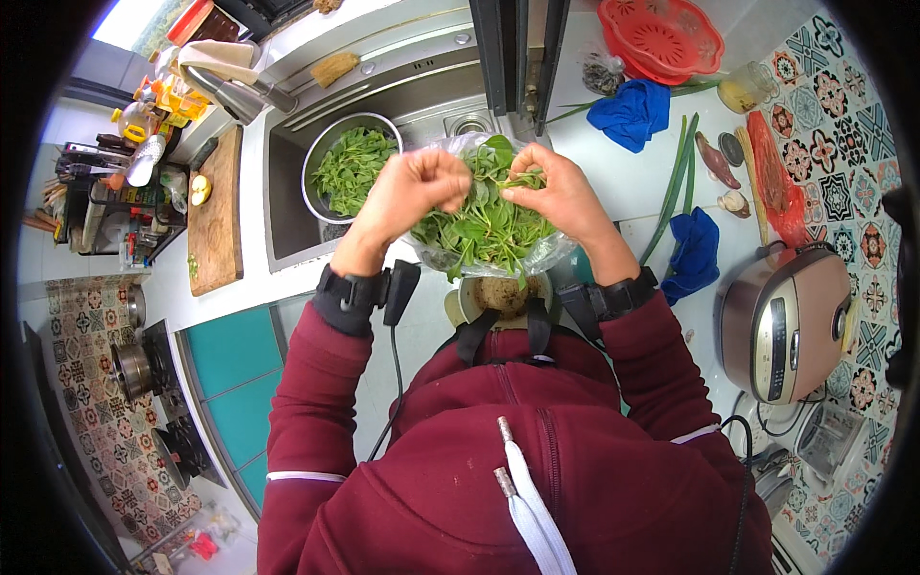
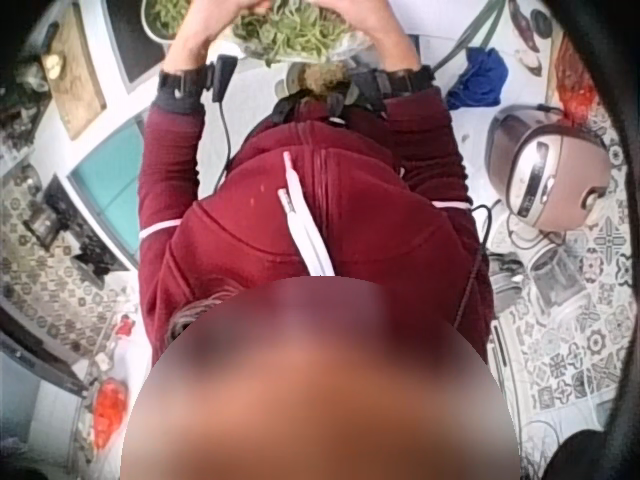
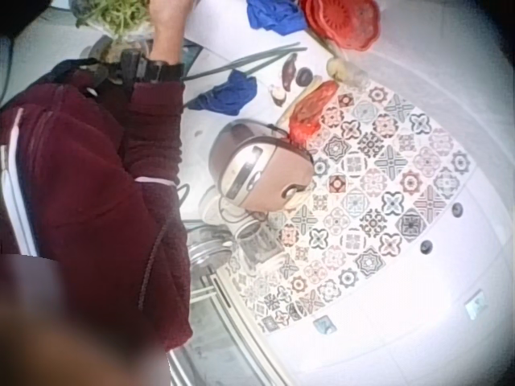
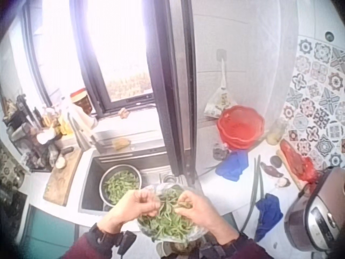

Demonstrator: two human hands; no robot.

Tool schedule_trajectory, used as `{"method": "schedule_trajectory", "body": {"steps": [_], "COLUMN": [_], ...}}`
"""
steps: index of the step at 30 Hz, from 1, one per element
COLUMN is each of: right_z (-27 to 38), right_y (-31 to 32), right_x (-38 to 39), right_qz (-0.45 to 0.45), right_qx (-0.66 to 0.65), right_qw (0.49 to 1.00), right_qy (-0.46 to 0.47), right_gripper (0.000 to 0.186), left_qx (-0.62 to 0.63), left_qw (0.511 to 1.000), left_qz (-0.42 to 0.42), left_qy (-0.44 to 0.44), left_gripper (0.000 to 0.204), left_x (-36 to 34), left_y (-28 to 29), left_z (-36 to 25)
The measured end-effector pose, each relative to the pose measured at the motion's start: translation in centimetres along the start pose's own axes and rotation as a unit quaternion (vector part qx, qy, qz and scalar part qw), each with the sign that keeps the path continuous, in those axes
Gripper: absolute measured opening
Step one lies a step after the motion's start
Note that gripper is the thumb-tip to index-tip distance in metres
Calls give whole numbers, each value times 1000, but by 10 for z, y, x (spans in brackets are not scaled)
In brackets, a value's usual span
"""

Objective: The person repeatedly picks leafy greens from a plastic bag, separates or removes stems, and places the leaves into a metal bowl in the sink. The person handles the greens by hand and continues the same pick-and-place cycle for the duration of the clip.

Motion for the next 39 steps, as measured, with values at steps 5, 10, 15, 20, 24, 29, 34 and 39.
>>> {"method": "schedule_trajectory", "body": {"steps": [5,10,15,20,24,29,34,39], "right_z": [-8,-20,-28,-31,-27,-20,-11,30], "right_y": [3,0,-3,0,1,6,17,27], "right_x": [4,9,13,14,18,23,24,14], "right_qz": [27,66,58,16,7,4,-23,-113], "right_qx": [-80,-81,-98,-174,-192,-194,-197,-14], "right_qw": [995,984,974,959,956,958,965,990], "right_qy": [-50,-141,-194,-222,-222,-209,-171,80], "right_gripper": [26,23,26,32,30,29,24,22], "left_qx": [-49,-192,-335,-131,-386,-487,-450,-325], "left_qw": [976,947,904,979,907,852,884,939], "left_qz": [194,257,255,139,-63,-71,-56,7], "left_qy": [84,0,-73,-72,-155,-176,-111,-109], "left_gripper": [7,12,26,23,15,21,17,17], "left_x": [63,100,108,81,4,-42,-48,-33], "left_y": [-36,-70,-82,-38,-3,-10,-12,-12], "left_z": [43,102,114,42,19,48,51,8]}}
Point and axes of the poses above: each hand's wrist, its own x-axis away from the middle knuckle, its own y-axis out of the back of the hand, z = x × y, the point moved 7 cm from there along -x, towards the middle knuckle, and after that the axes turned 13 degrees about -z, right-handed, at the moved point
